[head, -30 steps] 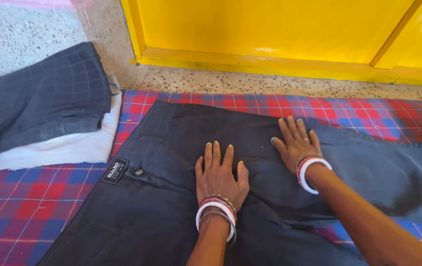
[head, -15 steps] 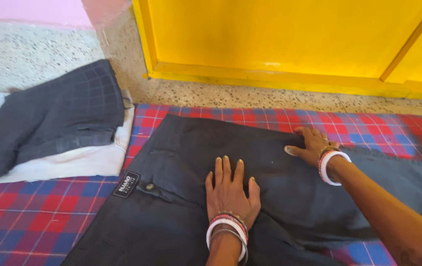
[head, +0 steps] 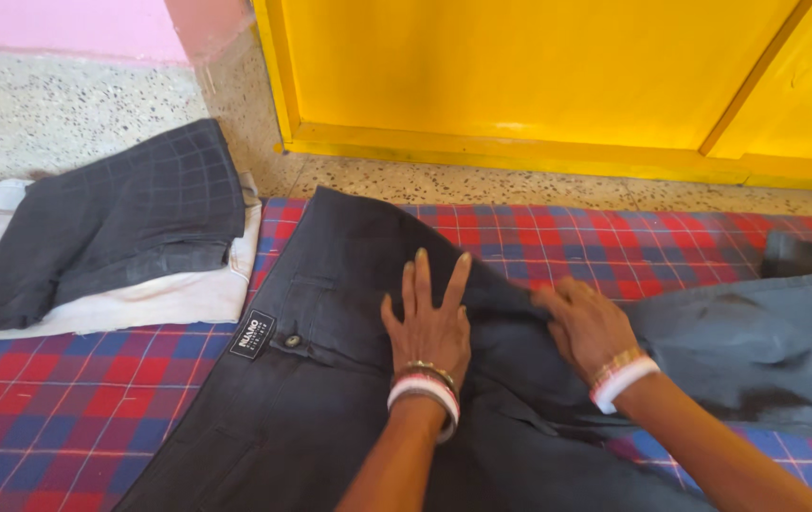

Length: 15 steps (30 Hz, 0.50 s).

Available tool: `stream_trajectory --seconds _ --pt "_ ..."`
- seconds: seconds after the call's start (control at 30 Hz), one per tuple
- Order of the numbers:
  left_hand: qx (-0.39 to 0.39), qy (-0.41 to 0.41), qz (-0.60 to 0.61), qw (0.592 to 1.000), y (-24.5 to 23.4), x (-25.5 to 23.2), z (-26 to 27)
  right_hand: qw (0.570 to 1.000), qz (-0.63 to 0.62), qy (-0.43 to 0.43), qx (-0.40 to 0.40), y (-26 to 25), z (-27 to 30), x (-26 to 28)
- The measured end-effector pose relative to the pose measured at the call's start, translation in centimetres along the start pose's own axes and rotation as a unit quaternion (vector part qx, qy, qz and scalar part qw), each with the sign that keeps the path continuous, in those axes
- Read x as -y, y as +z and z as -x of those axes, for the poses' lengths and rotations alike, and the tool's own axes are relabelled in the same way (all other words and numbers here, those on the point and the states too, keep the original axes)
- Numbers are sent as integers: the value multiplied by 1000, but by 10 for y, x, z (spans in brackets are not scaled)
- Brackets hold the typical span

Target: The person folds black pants on a plaid mat by smoothing the fabric, aligning the legs, and folding them into a rectangle.

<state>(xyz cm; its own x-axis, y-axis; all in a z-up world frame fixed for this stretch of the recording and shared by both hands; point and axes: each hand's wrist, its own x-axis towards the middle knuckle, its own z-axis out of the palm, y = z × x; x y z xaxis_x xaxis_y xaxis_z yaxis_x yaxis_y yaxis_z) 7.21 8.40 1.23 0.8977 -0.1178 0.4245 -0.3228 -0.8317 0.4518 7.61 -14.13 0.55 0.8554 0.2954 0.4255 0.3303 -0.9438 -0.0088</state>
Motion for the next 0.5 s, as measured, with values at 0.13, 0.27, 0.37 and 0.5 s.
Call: stream_trajectory --seconds 0.13,0.27,0.37,0.5 --pt "-40 201 -127 971 -14 14 -42 996 -46 -74 12 -27 45 7" --pt "85 269 -262 923 -18 33 -71 991 -46 -57 112 -33 68 9" --pt "117 246 -278 921 -19 48 -65 991 -12 -7 136 -34 75 -14" --pt "53 249 -246 935 -63 68 -42 998 -2 -5 56 -52 91 -39"
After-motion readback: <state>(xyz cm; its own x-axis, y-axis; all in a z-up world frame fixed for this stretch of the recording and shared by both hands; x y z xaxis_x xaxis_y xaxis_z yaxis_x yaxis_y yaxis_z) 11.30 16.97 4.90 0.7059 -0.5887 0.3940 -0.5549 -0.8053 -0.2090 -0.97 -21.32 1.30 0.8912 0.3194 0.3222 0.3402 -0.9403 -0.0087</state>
